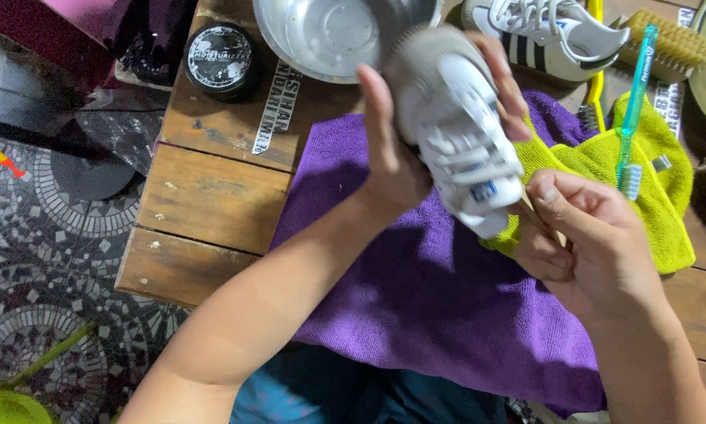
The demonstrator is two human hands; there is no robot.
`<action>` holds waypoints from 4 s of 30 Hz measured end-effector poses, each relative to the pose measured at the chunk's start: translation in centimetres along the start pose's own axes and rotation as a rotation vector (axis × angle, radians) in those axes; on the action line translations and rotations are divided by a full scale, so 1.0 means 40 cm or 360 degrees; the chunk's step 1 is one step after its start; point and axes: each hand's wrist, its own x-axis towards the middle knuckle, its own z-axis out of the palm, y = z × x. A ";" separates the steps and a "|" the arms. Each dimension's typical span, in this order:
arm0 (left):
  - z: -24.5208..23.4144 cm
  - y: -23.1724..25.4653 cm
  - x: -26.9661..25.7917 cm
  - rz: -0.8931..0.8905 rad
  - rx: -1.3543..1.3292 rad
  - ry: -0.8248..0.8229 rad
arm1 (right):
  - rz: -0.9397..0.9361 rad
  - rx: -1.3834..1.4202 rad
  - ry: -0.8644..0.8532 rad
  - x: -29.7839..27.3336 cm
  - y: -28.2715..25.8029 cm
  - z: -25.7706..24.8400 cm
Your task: Cleaning the sole and midsole of a sneaker using a cleaning agent applied with a wooden stick and scrubbed with a brush.
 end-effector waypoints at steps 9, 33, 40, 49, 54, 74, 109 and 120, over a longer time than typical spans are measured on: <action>-0.047 0.050 0.026 0.0027 -0.0032 0.0031 | -0.0036 -0.0117 0.0038 0.001 0.014 -0.025; -0.004 0.003 0.008 0.0082 0.0095 -0.0096 | 0.0172 0.0184 -0.0174 -0.002 0.010 -0.007; -0.056 0.069 0.036 -0.0241 -0.0162 -0.0118 | 0.0112 0.0173 -0.0087 -0.010 0.015 -0.024; -0.092 0.112 0.046 -0.0089 -0.0346 -0.0134 | 0.0152 -0.0098 -0.0087 0.017 -0.001 -0.086; -0.090 0.137 0.060 0.0019 -0.0189 0.0054 | -0.0010 -0.0154 -0.0037 0.015 -0.018 -0.144; -0.032 0.089 0.068 -0.1277 0.0472 0.0196 | -0.0937 -0.0947 0.0147 0.047 -0.025 -0.206; 0.180 0.194 -0.048 -0.0014 0.3296 -0.0117 | -0.1184 -0.1510 0.0443 0.092 0.023 -0.175; 0.129 0.088 -0.159 -0.0079 0.3747 0.0359 | -0.1278 -0.1562 0.0450 0.087 0.021 -0.164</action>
